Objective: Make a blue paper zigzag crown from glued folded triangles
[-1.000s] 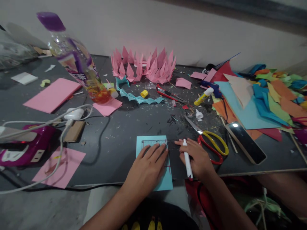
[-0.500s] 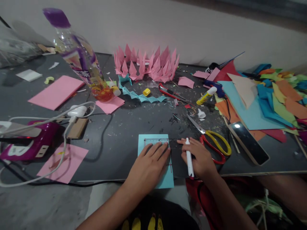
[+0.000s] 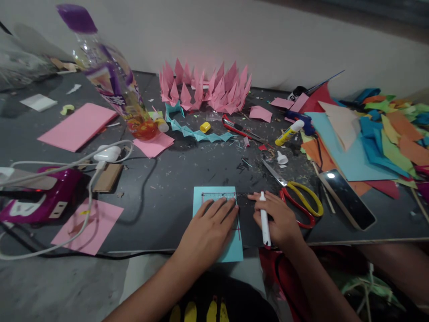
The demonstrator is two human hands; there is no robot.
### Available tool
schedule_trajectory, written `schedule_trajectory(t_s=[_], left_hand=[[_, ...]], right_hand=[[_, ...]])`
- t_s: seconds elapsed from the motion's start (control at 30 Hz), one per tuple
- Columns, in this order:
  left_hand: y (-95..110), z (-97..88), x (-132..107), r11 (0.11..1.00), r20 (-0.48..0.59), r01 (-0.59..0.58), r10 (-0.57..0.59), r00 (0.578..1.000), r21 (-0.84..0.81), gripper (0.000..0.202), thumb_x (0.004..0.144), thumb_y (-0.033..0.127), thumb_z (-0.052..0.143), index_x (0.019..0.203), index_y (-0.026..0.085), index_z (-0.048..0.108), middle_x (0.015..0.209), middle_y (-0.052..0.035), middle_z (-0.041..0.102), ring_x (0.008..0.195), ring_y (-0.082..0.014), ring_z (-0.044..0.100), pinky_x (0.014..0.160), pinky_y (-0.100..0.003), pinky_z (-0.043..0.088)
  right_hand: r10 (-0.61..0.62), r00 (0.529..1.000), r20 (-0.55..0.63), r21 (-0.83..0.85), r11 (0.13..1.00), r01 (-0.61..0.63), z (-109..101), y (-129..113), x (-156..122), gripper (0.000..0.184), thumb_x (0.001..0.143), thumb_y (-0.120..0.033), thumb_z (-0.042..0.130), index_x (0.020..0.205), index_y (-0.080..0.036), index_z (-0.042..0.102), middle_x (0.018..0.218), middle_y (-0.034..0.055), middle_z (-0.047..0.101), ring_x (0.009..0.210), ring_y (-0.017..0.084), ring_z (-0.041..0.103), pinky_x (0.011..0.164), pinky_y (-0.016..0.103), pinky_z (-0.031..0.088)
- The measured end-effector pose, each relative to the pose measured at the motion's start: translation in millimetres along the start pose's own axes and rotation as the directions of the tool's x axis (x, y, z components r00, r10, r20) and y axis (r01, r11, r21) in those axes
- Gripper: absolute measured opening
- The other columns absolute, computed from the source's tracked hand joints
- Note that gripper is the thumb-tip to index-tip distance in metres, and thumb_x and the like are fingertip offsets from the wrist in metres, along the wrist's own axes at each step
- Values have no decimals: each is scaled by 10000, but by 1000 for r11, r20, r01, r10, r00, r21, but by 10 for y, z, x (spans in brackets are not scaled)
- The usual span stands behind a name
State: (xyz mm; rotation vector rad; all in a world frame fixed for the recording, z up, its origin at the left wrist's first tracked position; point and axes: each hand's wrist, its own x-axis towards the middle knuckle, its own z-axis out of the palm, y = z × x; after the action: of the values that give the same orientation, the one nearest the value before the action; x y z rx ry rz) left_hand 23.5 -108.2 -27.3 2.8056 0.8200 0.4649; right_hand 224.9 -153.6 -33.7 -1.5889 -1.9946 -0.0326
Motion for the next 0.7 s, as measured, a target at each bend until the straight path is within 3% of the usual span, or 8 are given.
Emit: schedule_trajectory(t_s=[0.47,0.7], left_hand=[[-6,16,-8,1000,-12,-6,6,1000,15,325,941,230,372,1231,175,508,1297,-44,554,1193,-195,478,997,-382,343],[-1,10,2,999,25,40,-40,999,-2,346,941,255,359,1249,178,497,1286,-49,564,1166,-203,503,1013,-457,314]], right_hand=[[-14,1000,-6,21,1000,14,11,41,-20,131,796,-112,495,801,-236,538,946,43,735,902,218,683,859,445,513],[-4,1000,-12,32,999,4,9,34,-11,135,791,-113,493,796,-238,542,948,41,734,900,218,682,857,440,514]])
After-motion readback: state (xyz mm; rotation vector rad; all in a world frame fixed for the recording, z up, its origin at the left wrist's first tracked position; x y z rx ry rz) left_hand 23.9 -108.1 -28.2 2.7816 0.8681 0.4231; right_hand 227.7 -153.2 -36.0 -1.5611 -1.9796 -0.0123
